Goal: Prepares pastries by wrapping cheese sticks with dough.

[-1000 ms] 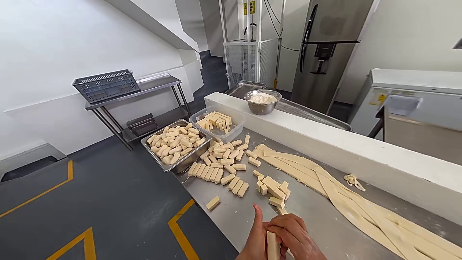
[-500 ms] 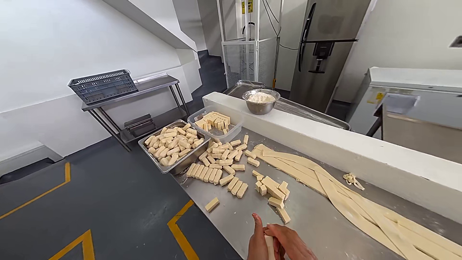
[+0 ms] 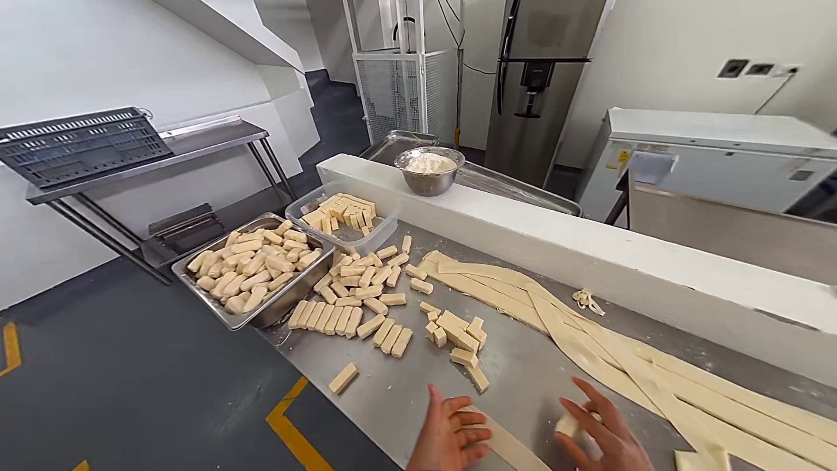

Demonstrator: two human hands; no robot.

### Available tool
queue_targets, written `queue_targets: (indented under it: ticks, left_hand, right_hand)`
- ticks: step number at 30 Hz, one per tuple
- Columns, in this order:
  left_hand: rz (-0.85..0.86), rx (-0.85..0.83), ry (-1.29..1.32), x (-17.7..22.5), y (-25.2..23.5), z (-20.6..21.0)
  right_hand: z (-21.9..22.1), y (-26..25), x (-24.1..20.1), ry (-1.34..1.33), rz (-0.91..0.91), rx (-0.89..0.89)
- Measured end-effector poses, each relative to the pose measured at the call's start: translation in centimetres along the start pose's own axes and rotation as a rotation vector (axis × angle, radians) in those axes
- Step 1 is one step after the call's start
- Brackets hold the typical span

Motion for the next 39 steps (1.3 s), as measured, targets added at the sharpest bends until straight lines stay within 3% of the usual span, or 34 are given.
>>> queue_targets:
  ticks: [3, 5, 7, 10, 13, 15, 18, 22, 28, 33, 36, 39]
  left_hand:
    - [0.048, 0.177, -0.018, 1.3, 0.3, -2.4]
    - [0.058, 0.162, -0.023, 1.5, 0.4, -2.1]
    - [0.048, 0.092, -0.04, 1.1, 0.4, -0.7]
    - [0.042, 0.003, -0.054, 0.7, -0.2, 2.0]
    - [0.1, -0.048, -0.049, 1.4, -0.5, 2.9]
    - [0.144, -0.039, -0.063, 1.9, -0.2, 2.1]
    - [0.186, 0.058, -0.093, 2.8, 1.0, -1.0]
    - [0.187, 0.214, -0.091, 2.9, 1.8, -3.8]
    - [0.191, 0.021, -0.157, 2.2, 1.7, -1.3]
    - [0.246, 0.018, -0.18, 2.4, 2.0, -2.0]
    - [0.246, 0.033, -0.238, 2.0, 1.7, -1.6]
    - [0.407, -0.1, -0.532, 1.1, 1.5, 0.2]
  right_hand:
    - [0.5, 1.0, 3.4, 0.367, -0.017, -0.163]
    - [2.8, -1.2, 4.9, 0.482, -0.1, -0.087]
    - [5.2, -6.0, 5.4, 0.484, -0.151, -0.029]
    - [7.3, -13.5, 4.7, 0.436, -0.162, -0.194]
    - [8.8, -16.6, 4.4, 0.425, -0.276, -0.05]
    - [8.3, -14.4, 4.6, 0.422, -0.291, -0.009]
    - [5.6, -4.3, 5.6, 0.383, -0.342, -0.017]
    - [-0.2, 5.3, 6.6, 0.26, -0.274, -0.27]
    - [-0.9, 1.7, 5.4, 0.23, -0.41, 0.022]
    - [-1.0, -0.4, 3.4, -0.015, -0.281, 0.265]
    - [1.8, 1.0, 4.7, -0.068, -0.182, 0.259]
    - [1.9, 0.3, 2.3, -0.285, 0.034, 0.221]
Point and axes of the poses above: each hand's wrist, its own y-axis away from the middle knuckle, its own z-axis out of the palm, x = y × z, the point moved 2 cm from there along -y, towards the middle knuckle, and after that the axes turned 4 degrees about y, right-handed, at the moved point
